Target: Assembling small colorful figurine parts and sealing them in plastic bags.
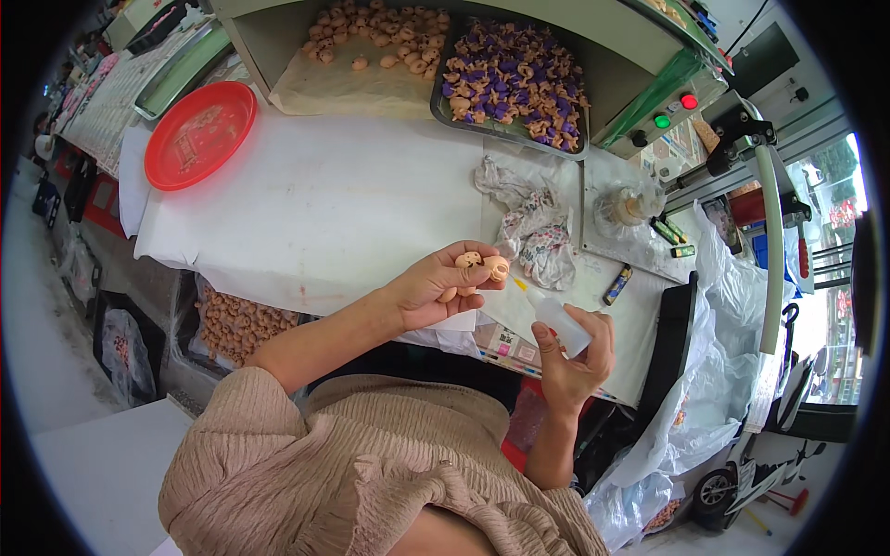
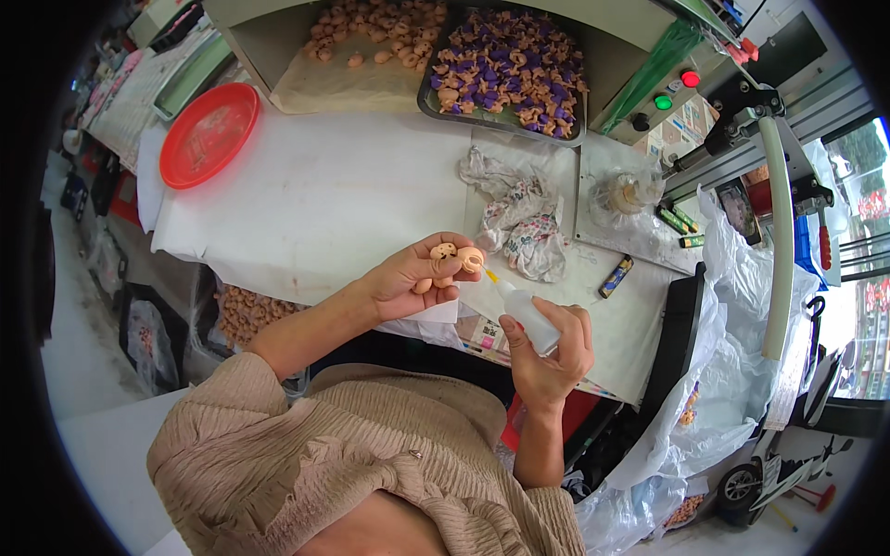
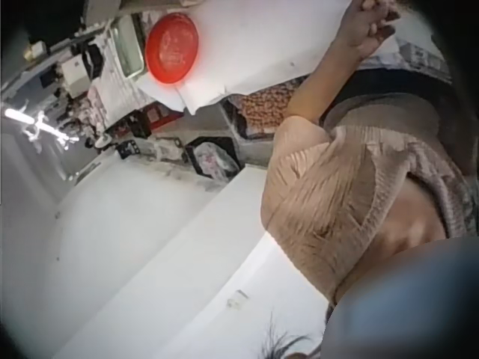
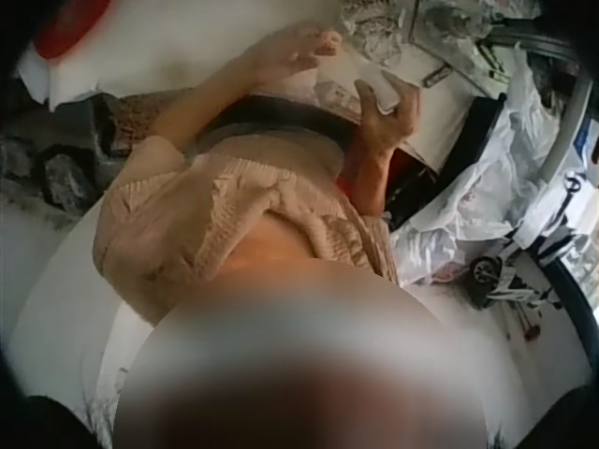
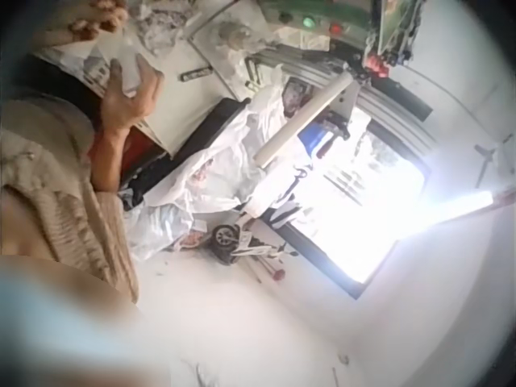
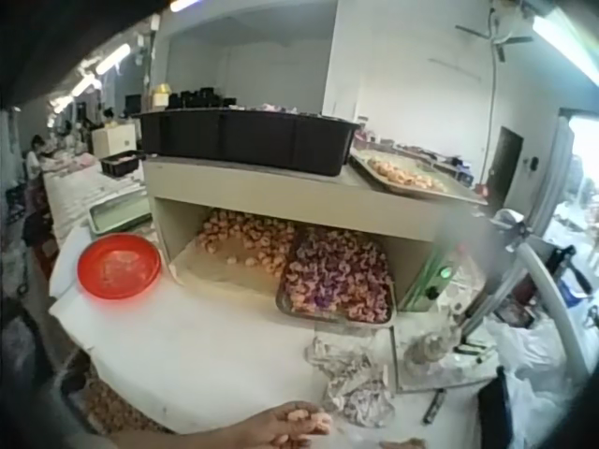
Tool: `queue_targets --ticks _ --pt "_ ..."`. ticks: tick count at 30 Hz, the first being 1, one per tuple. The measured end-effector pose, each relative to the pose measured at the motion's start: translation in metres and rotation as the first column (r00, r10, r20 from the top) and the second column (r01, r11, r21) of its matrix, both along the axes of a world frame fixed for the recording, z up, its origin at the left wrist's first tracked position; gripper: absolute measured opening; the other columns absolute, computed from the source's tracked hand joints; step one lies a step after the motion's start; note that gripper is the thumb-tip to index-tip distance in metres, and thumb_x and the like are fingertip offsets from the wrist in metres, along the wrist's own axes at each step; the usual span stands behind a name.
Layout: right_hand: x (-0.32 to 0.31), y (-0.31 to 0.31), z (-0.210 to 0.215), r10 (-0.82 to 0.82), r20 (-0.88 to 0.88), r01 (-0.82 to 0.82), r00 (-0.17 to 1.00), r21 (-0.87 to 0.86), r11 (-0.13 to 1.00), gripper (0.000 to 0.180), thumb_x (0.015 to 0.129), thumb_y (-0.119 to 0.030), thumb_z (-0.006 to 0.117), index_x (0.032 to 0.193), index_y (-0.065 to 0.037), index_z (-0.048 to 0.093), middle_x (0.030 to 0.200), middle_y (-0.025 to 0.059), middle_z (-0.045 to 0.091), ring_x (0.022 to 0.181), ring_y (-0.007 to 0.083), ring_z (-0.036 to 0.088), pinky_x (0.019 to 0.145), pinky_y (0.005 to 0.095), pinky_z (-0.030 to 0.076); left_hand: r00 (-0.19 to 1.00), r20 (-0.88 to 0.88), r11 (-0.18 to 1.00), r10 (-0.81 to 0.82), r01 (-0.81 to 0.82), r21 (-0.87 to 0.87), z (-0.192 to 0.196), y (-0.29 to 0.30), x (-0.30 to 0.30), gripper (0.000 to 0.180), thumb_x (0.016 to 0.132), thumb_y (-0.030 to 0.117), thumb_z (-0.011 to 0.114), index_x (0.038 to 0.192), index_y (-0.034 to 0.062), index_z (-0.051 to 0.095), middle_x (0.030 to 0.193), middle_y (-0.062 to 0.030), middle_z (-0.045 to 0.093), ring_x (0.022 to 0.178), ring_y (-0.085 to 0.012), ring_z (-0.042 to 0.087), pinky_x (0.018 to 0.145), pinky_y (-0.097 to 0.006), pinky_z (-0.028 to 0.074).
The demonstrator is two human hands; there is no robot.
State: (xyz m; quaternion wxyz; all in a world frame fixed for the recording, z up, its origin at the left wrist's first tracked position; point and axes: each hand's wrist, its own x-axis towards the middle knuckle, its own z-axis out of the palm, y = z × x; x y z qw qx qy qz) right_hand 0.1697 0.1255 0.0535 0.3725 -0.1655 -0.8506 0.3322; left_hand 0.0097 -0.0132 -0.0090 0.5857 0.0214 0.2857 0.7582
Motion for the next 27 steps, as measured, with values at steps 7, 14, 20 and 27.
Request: queue_targets --ticks 7,14,20,27 --pt "-0.002 0.002 0.001 0.051 -0.024 -0.051 0.998 0.003 0.999 0.040 0.063 -0.010 0.086 0.096 -0.003 0.064 0.079 0.0095 0.061 0.067 0.0194 0.056 0.059 0.0299 0.045 1.000 -0.004 1.000 -0.005 0.006 0.016 -0.003 0.004 0.001 0.028 0.089 0.012 0.063 0.116 0.0146 0.057 0.121 -0.0037 0.056 0.106 -0.0172 0.059 0.073 -0.023 0.052" --pt "-0.001 0.006 -0.002 0.071 -0.008 -0.071 0.997 0.004 0.997 0.041 0.062 -0.010 0.086 0.095 -0.003 0.064 0.079 0.0093 0.061 0.067 0.0197 0.056 0.059 0.0300 0.045 1.000 -0.007 1.000 -0.009 0.009 0.007 -0.002 0.005 0.001 0.030 0.089 0.010 0.063 0.117 0.0140 0.057 0.125 -0.0048 0.054 0.108 -0.0185 0.059 0.073 -0.024 0.052" --pt "0.004 0.009 -0.001 0.036 0.011 -0.035 0.999 -0.027 0.999 0.040 0.062 -0.012 0.086 0.094 -0.003 0.064 0.077 0.0083 0.060 0.066 0.0192 0.056 0.058 0.0294 0.045 1.000 0.003 1.000 -0.011 0.011 0.012 -0.005 0.007 0.002 0.030 0.089 0.007 0.062 0.118 0.0142 0.057 0.126 -0.0046 0.054 0.108 -0.0182 0.059 0.073 -0.024 0.053" --pt "0.006 0.014 -0.001 0.018 0.025 -0.018 1.000 -0.015 1.000 0.040 0.063 -0.012 0.086 0.094 -0.003 0.064 0.077 0.0085 0.060 0.066 0.0190 0.056 0.059 0.0297 0.045 1.000 -0.008 1.000 -0.015 0.015 0.010 -0.002 0.008 0.003 0.030 0.089 0.007 0.062 0.118 0.0141 0.057 0.125 -0.0046 0.055 0.108 -0.0177 0.059 0.072 -0.024 0.053"
